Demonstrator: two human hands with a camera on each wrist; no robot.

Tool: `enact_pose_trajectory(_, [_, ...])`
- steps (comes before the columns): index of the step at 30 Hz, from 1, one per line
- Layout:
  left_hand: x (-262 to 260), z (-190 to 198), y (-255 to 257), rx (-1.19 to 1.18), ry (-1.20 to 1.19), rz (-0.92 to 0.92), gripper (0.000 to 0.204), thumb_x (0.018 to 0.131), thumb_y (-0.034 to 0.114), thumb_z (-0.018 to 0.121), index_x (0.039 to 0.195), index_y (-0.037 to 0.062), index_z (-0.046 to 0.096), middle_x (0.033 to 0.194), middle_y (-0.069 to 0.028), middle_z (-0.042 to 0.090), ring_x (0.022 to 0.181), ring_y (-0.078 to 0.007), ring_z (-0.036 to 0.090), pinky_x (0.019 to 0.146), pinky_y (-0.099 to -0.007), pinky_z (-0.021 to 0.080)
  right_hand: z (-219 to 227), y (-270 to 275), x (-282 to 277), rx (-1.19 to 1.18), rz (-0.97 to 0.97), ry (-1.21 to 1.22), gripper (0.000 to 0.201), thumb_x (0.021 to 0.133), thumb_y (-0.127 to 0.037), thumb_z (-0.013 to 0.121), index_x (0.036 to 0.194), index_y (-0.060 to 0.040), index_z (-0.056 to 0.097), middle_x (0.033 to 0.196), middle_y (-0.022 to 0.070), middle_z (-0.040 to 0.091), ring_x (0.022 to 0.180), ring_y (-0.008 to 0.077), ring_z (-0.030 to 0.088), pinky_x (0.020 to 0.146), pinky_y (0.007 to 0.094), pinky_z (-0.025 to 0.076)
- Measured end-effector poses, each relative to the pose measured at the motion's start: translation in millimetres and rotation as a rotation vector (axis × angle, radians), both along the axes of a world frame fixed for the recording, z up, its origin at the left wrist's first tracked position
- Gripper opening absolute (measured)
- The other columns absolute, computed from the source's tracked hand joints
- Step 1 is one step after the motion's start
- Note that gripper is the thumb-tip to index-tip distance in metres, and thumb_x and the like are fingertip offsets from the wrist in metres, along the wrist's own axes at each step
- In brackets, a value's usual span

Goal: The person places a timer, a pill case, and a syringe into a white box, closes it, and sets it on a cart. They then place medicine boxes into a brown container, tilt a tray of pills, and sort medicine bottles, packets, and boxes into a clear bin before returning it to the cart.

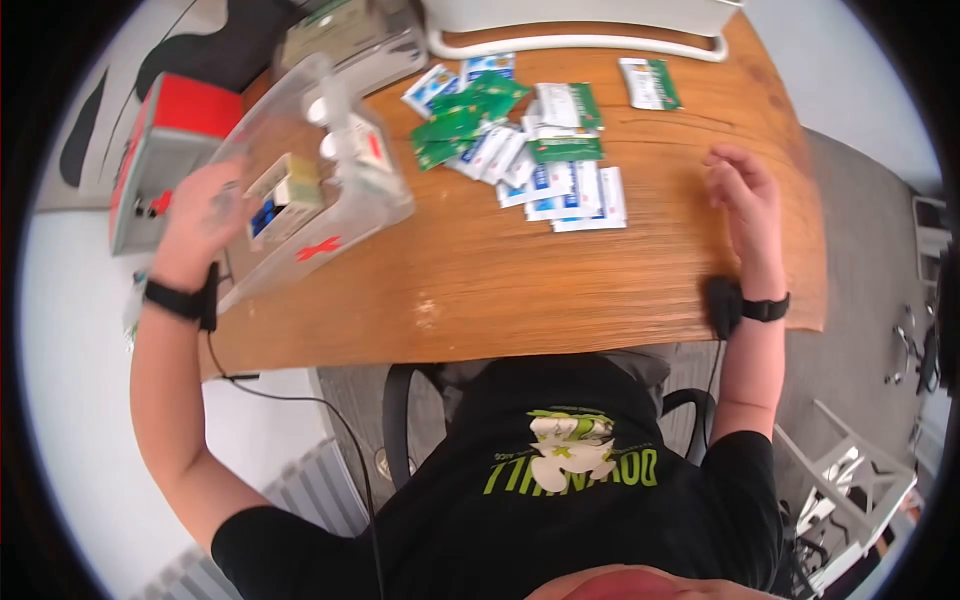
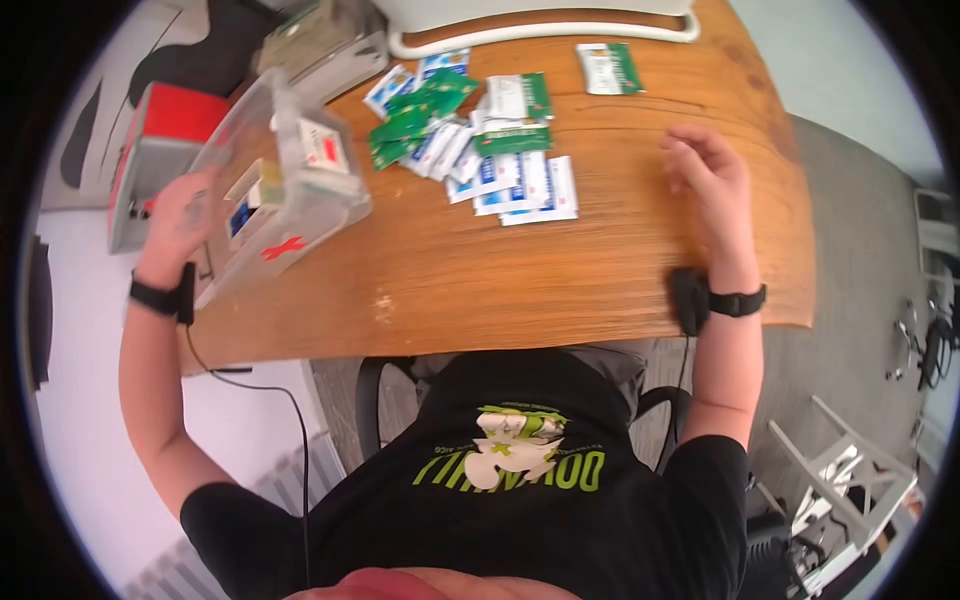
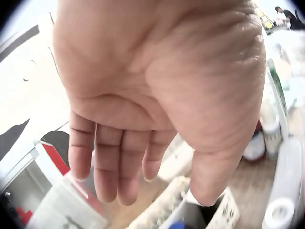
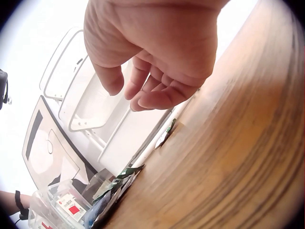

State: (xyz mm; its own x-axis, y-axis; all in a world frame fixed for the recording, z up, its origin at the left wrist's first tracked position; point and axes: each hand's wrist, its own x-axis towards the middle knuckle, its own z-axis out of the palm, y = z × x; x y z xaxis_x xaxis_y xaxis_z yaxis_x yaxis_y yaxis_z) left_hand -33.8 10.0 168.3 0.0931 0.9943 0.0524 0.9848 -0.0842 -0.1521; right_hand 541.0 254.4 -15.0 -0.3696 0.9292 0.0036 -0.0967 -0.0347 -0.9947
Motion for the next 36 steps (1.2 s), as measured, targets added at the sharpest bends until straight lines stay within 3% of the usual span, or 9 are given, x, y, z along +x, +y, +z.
enact_pose_trajectory(3, [84.9,50.8,23.4,0.031,0.176,0.412,0.033,0.084,0.017,0.075,0.114,0.0061,0.068,0.096,-0.0151,0.073,0.090,-0.0341,0.070,0.078,-0.0413,0.054,8.8,-4.8,-5.4,-0.026,-0.027,-0.055,0.021,0.098,-0.010,0.066,0.116,0.0005,0.068,0.100,0.0039,0.072,0.074,0.0064,0.059,0.065,0.0219,0.047])
enact_pose_trajectory(8, [163.7,47.7,-11.5,0.349,-0.214,0.259,0.024,0.090,0.014,0.074,0.111,0.0048,0.069,0.089,-0.0095,0.071,0.083,-0.0206,0.069,0.075,-0.0343,0.053,11.2,-5.9,-6.2,-0.084,0.008,-0.204,0.023,0.096,-0.013,0.068,0.115,0.0005,0.068,0.094,0.0027,0.071,0.077,0.0065,0.061,0.066,0.0216,0.048])
enact_pose_trajectory(12, [229.0,-6.6,-27.7,0.217,-0.581,0.048,0.023,0.084,0.009,0.078,0.106,0.0070,0.070,0.089,-0.0099,0.070,0.083,-0.0247,0.069,0.074,-0.0362,0.053,10.0,-5.6,-9.3,-0.095,0.014,-0.231,0.023,0.098,-0.013,0.066,0.118,-0.0016,0.067,0.100,0.0018,0.070,0.081,0.0063,0.061,0.069,0.0213,0.050])
enact_pose_trajectory(16, [245.6,-79.2,-4.4,0.013,-1.105,0.096,0.025,0.086,0.005,0.074,0.110,0.0013,0.068,0.091,-0.0049,0.072,0.079,-0.0126,0.067,0.073,-0.0292,0.054,8.1,-9.7,-10.7,-0.118,-0.004,-0.254,0.023,0.099,-0.013,0.066,0.118,-0.0017,0.067,0.101,0.0027,0.070,0.084,0.0074,0.063,0.072,0.0221,0.052])
enact_pose_trajectory(19, [244.7,-93.2,21.2,-0.251,-1.211,0.114,0.025,0.088,0.008,0.073,0.112,0.0003,0.068,0.089,-0.0051,0.072,0.077,-0.0100,0.065,0.071,-0.0268,0.053,10.5,-7.3,-16.4,-0.099,-0.027,-0.296,0.025,0.098,-0.014,0.066,0.118,0.0003,0.067,0.100,0.0038,0.070,0.086,0.0088,0.065,0.074,0.0230,0.054])
enact_pose_trajectory(23, [238.0,-119.8,36.5,-0.222,-1.289,0.136,0.024,0.089,0.013,0.072,0.109,0.0004,0.070,0.089,-0.0095,0.074,0.079,-0.0159,0.070,0.074,-0.0306,0.055,15.8,-8.2,-20.2,-0.099,-0.024,-0.336,0.027,0.097,-0.015,0.066,0.119,0.0019,0.067,0.099,0.0045,0.071,0.086,0.0095,0.065,0.074,0.0241,0.054])
enact_pose_trajectory(29, [221.7,-148.7,34.0,-0.198,-1.418,0.171,0.020,0.092,0.009,0.070,0.111,0.0010,0.070,0.094,-0.0036,0.072,0.081,-0.0085,0.064,0.075,-0.0259,0.053,40.4,-12.2,-39.6,0.017,0.100,-0.619,0.029,0.094,-0.017,0.068,0.117,0.0002,0.069,0.098,0.0050,0.073,0.088,0.0122,0.067,0.078,0.0273,0.054])
enact_pose_trajectory(33, [218.6,-154.6,34.2,-0.144,-1.443,0.132,0.021,0.091,0.013,0.072,0.108,-0.0007,0.070,0.091,-0.0085,0.074,0.080,-0.0139,0.068,0.076,-0.0294,0.056,51.2,-18.3,-75.7,0.480,0.096,-0.804,0.035,0.088,-0.022,0.072,0.117,-0.0026,0.071,0.102,0.0082,0.075,0.093,0.0175,0.070,0.085,0.0326,0.055])
enact_pose_trajectory(36, [219.4,-154.7,34.5,-0.158,-1.463,0.146,0.020,0.091,0.011,0.071,0.108,-0.0004,0.070,0.092,-0.0067,0.073,0.081,-0.0120,0.067,0.076,-0.0283,0.055,58.6,-15.0,-108.3,0.526,0.061,-0.898,0.033,0.089,-0.022,0.072,0.117,-0.0038,0.071,0.103,0.0061,0.074,0.090,0.0162,0.068,0.083,0.0318,0.054])
